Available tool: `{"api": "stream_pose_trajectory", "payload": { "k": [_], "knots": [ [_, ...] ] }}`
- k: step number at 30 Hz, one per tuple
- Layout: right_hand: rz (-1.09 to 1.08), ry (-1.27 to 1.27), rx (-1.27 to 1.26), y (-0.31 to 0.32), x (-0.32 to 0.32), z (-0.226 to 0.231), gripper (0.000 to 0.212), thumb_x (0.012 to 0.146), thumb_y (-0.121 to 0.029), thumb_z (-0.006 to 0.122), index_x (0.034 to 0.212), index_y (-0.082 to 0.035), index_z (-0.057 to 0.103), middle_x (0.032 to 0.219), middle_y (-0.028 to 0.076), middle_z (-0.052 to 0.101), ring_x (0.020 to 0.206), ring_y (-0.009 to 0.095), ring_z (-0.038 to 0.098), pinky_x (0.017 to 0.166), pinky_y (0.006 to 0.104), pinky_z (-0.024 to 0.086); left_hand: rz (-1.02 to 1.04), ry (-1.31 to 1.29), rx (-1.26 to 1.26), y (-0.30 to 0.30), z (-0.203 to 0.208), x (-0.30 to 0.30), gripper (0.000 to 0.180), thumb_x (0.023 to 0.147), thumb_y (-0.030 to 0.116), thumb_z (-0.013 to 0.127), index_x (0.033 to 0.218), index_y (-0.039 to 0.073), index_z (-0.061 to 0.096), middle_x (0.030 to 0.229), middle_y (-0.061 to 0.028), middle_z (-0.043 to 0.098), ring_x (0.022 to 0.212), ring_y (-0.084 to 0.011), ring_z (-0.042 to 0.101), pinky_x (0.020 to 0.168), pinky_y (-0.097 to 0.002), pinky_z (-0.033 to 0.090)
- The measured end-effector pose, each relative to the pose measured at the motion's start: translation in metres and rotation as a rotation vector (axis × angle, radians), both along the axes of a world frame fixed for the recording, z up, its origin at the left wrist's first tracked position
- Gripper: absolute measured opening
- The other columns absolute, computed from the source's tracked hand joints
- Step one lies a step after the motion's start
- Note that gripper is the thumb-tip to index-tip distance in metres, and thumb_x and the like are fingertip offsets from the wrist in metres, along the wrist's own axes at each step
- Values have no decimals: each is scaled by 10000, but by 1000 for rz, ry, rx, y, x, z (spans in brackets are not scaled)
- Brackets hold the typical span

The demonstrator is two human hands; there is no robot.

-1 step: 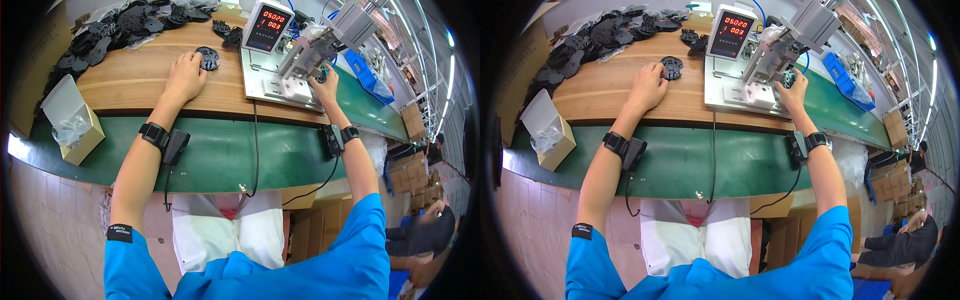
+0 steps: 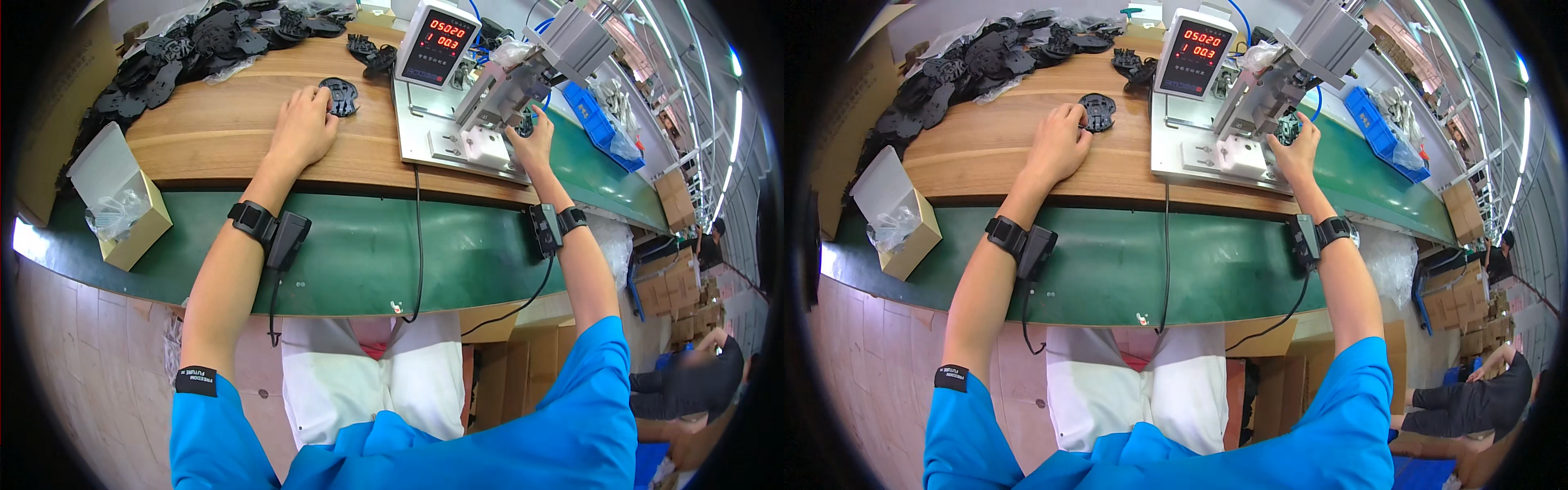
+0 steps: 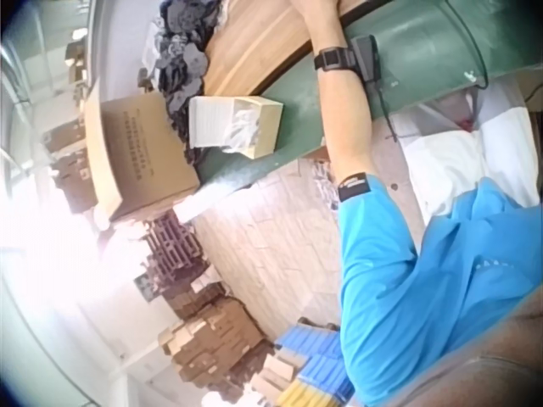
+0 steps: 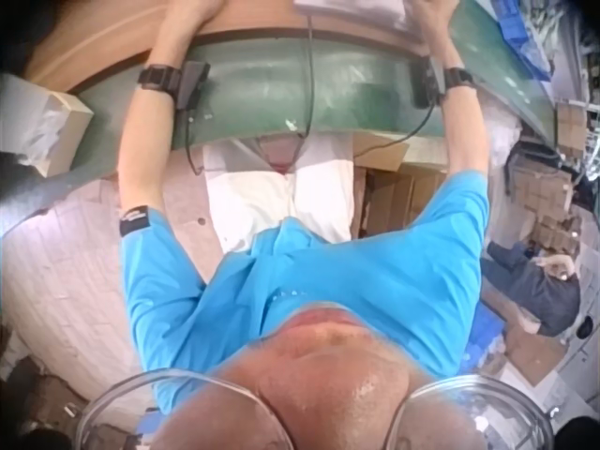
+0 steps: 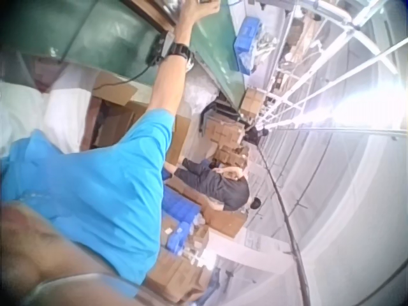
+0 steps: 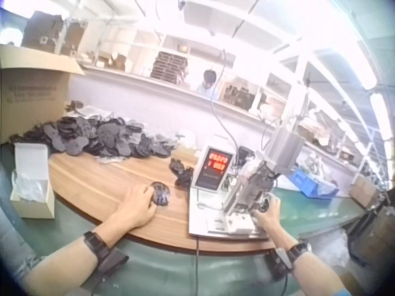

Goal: Assemble plastic components using a pneumatic press machine at an electronics assembly line.

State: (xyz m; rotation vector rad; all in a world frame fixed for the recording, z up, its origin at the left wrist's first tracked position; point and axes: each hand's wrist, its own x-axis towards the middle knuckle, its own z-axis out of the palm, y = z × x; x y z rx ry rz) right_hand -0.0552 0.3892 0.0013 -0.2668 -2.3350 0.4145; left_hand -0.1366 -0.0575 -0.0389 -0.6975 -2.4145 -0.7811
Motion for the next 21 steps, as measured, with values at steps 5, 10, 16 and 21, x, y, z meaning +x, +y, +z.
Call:
{"api": "stream_pose_trajectory", "payload": {
  "k": [5, 10, 16, 21],
  "knots": [
    [-1, -7, -45, -7, -14, 8, 850, 752, -210, 900, 1473, -77, 468, 1396, 224, 442, 1332, 383, 468, 1140, 438, 420, 17, 46, 8, -6, 1, -9, 160, 885, 123, 645, 1016, 41, 608, 1065, -165, 641, 1083, -383, 602, 928, -496, 473],
    [35, 93, 94, 13, -16, 4, 863, 745, -211, 890, 1485, -79, 468, 1402, 226, 440, 1309, 390, 478, 1149, 438, 409, 37, -2, -43, -2, 3, -12, 265, 886, 189, 669, 1092, 43, 587, 1148, -190, 619, 1156, -391, 574, 1007, -515, 456],
    [-11, 95, -45, 0, 8, 7, 767, 778, -185, 875, 1437, -55, 504, 1384, 201, 476, 1304, 366, 496, 1128, 433, 427, -30, 46, 35, 0, 4, 5, 356, 881, 183, 675, 1198, 34, 609, 1267, -167, 644, 1240, -357, 570, 1067, -478, 426],
    [191, 149, -467, -52, 125, 23, 674, 915, -105, 783, 1493, -34, 445, 1489, 145, 442, 1371, 309, 498, 1127, 413, 458, -38, -38, -41, -3, 5, 1, 335, 883, 189, 684, 1181, 39, 658, 1242, -168, 675, 1234, -360, 584, 1069, -478, 434]
  ]
}}
